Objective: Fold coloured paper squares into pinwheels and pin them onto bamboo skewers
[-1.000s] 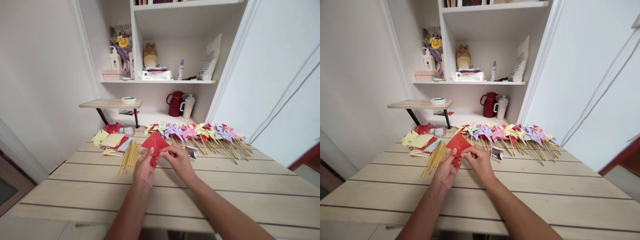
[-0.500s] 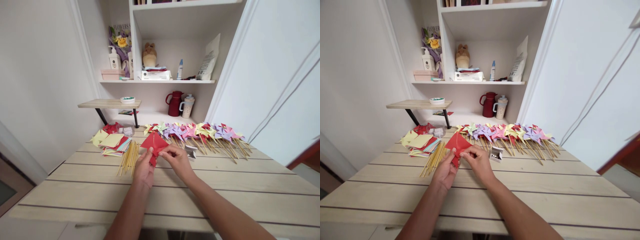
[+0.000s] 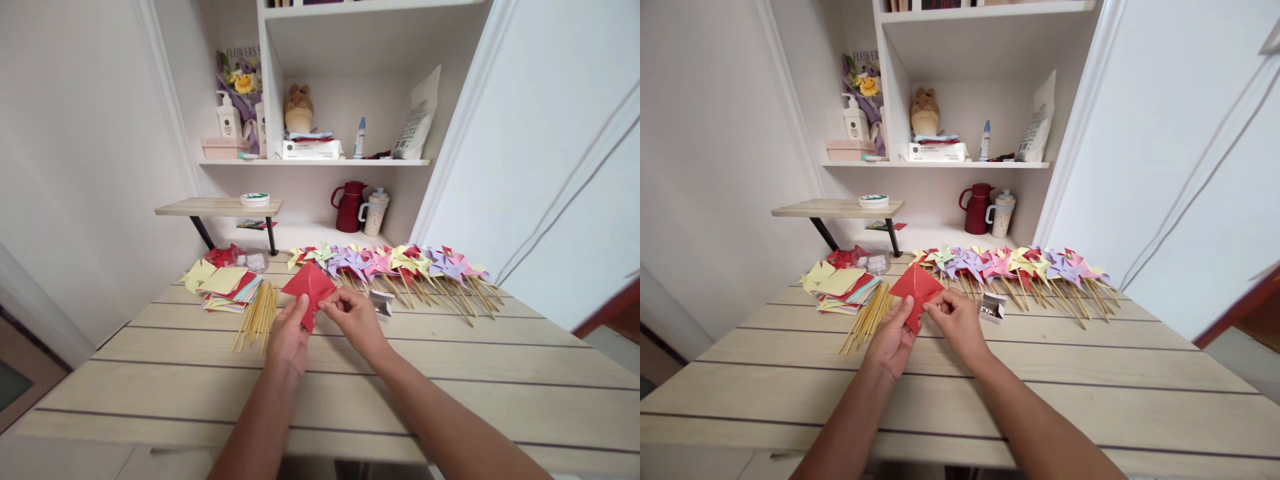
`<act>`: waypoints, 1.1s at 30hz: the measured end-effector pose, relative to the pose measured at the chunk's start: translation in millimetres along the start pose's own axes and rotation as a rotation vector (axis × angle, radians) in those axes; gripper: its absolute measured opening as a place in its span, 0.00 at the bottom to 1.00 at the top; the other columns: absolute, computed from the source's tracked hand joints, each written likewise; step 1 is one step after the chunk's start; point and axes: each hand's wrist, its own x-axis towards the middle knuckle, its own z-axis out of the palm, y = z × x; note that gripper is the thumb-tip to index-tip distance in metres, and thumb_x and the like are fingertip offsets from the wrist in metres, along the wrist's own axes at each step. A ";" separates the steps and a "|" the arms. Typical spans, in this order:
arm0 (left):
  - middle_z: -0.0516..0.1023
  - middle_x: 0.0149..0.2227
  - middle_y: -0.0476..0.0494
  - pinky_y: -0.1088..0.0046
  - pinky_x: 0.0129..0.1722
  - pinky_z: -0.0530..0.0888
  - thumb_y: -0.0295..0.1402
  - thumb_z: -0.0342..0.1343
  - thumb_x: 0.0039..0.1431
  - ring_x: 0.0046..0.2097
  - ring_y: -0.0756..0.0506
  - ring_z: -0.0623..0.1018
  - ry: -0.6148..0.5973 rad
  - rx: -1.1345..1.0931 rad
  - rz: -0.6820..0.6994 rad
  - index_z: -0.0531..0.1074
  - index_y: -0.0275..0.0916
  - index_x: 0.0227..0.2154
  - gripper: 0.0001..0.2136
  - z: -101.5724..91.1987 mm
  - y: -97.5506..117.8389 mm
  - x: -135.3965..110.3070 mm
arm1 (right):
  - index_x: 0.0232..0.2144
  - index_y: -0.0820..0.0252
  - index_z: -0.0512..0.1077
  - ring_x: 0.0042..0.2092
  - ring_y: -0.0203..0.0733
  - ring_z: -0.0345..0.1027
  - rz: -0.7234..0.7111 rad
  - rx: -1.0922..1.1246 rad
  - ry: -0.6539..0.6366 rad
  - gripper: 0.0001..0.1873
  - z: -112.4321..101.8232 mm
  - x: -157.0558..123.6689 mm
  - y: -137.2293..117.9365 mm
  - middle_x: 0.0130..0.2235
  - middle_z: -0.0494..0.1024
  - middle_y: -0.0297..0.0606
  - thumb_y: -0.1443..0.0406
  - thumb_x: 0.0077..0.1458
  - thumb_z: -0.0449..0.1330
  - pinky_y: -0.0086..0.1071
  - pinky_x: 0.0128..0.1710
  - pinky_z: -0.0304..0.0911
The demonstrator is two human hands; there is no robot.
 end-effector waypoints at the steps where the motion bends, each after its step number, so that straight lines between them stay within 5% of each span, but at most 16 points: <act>1: 0.80 0.28 0.47 0.81 0.27 0.71 0.35 0.73 0.43 0.27 0.55 0.74 -0.004 0.005 0.007 0.80 0.33 0.29 0.13 0.3 -0.1 -0.2 | 0.21 0.58 0.74 0.27 0.37 0.55 0.002 0.000 0.001 0.11 0.0 0.1 0.4 0.22 0.61 0.29 0.60 0.51 0.66 0.31 0.28 0.49; 15: 0.81 0.28 0.45 0.80 0.28 0.70 0.39 0.74 0.40 0.28 0.54 0.74 -0.024 0.074 0.062 0.81 0.33 0.29 0.16 3.3 0.4 -1.4 | 0.19 0.58 0.70 0.26 0.37 0.55 0.017 -0.019 0.006 0.13 0.4 1.7 -0.6 0.21 0.61 0.29 0.60 0.50 0.65 0.31 0.27 0.49; 27: 0.84 0.34 0.39 0.68 0.45 0.74 0.37 0.72 0.41 0.39 0.45 0.81 -0.031 0.137 0.112 0.81 0.33 0.34 0.16 2.8 -2.3 -1.2 | 0.19 0.58 0.70 0.26 0.36 0.55 0.006 -0.048 0.025 0.13 0.3 1.2 -0.6 0.21 0.61 0.28 0.60 0.50 0.66 0.31 0.27 0.49; 33: 0.83 0.34 0.41 0.68 0.43 0.74 0.38 0.70 0.43 0.37 0.45 0.80 0.111 0.246 0.175 0.81 0.34 0.34 0.16 -4.3 -2.6 5.5 | 0.25 0.57 0.75 0.27 0.37 0.59 -0.070 -0.103 0.034 0.07 -0.2 -0.3 -3.6 0.26 0.64 0.31 0.61 0.52 0.66 0.32 0.28 0.57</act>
